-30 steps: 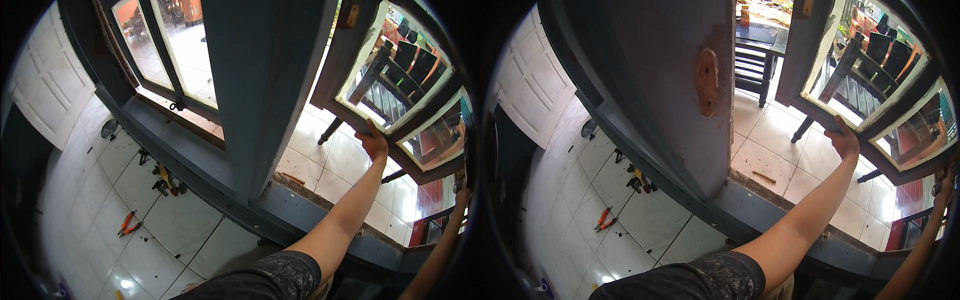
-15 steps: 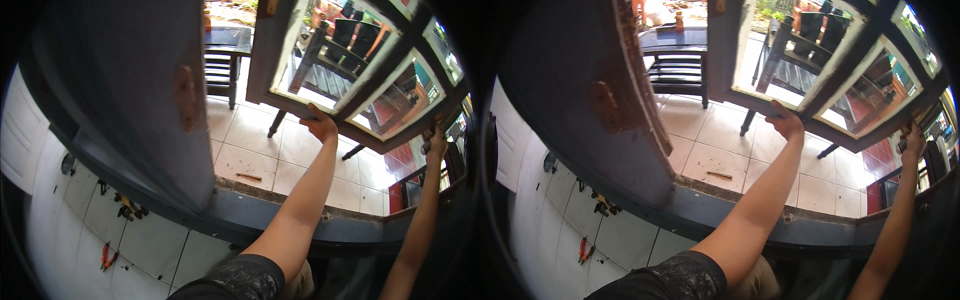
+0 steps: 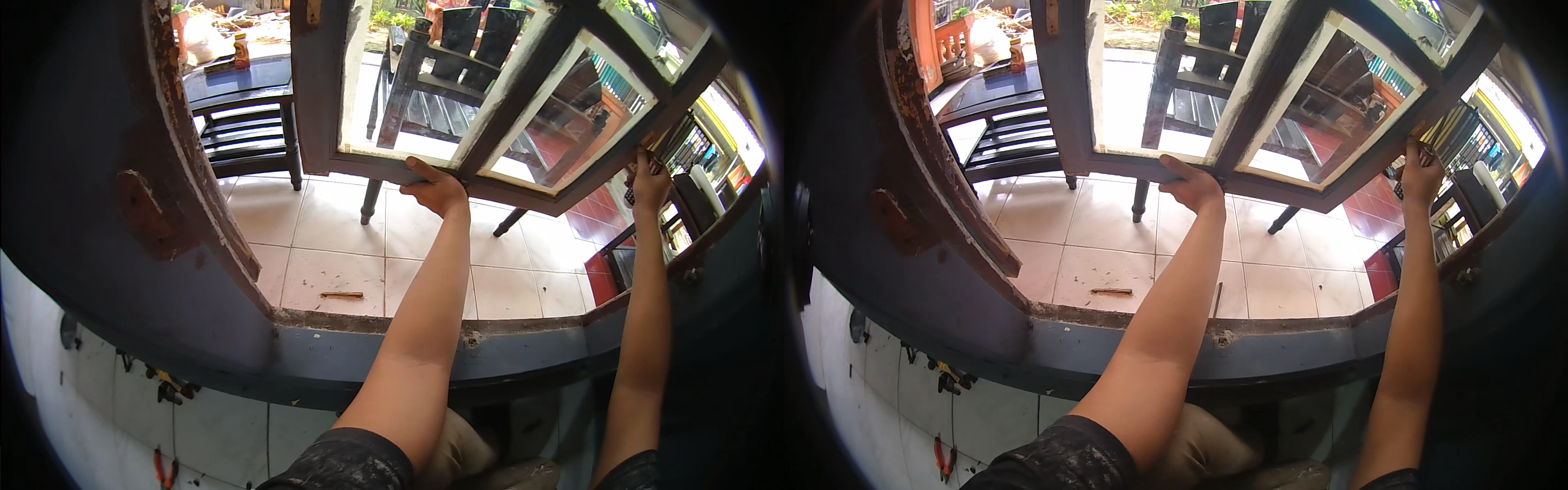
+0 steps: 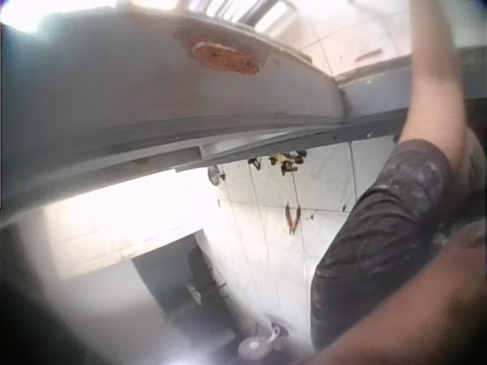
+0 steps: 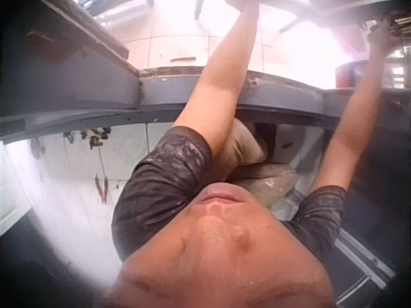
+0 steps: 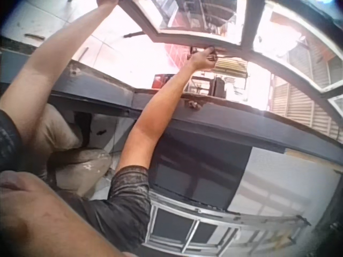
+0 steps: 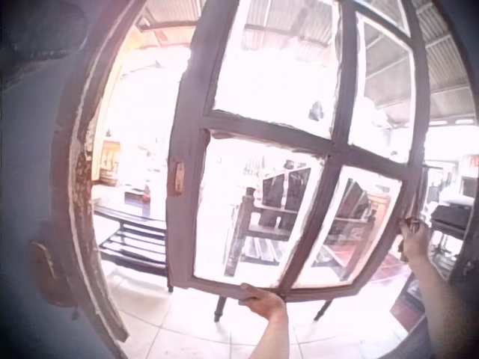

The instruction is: The person uses a screwdriver to loosen and remove screws from a window frame, then detaches the frame from the wall. The person works on multiple screw locations along the frame before pulling it away.

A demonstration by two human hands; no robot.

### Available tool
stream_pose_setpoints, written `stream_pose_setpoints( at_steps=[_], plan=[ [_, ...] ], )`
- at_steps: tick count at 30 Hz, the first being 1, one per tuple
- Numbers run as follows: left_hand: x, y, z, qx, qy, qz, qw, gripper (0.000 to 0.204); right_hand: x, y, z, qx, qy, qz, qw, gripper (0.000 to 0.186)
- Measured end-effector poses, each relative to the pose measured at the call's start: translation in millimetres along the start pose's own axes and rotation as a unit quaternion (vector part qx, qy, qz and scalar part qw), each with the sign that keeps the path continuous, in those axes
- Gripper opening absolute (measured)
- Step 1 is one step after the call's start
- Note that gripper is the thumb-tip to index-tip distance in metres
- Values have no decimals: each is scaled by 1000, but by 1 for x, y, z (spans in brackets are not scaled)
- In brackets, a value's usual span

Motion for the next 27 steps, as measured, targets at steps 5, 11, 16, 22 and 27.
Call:
stream_pose_setpoints(
  at_steps=[5, 11, 16, 22, 27],
  plan=[
    [2, -3, 0, 8, 10, -9, 1000, 101, -12, 12, -5, 29, 134, 55, 989, 25],
    [0, -12, 0, 14, 16, -23, 999, 99, -24, 26, -17, -94, -185, -222, 953, 26],
    [-7, -1, -2, 15, 14, -16, 1000, 105, 14, -4, 3, -40, -31, -22, 998, 25],
    [-4, -7, -3, 29, 38, -30, 998, 111, -1, 14, -8, 21, 167, 97, 981, 24],
    [-6, -5, -1, 6, 38, -16, 999, 103, 3, 12, -5, 37, 202, 186, 961, 23]
  ],
)
Point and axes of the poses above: each hand's wrist, its own y-axis towards the middle knuckle, its own z-axis out of the palm, x = y × z, the point moved 1 cm from there along y, towards the middle knuckle, and after that the axes turned 7 degrees about z, right-handed, at the moved point
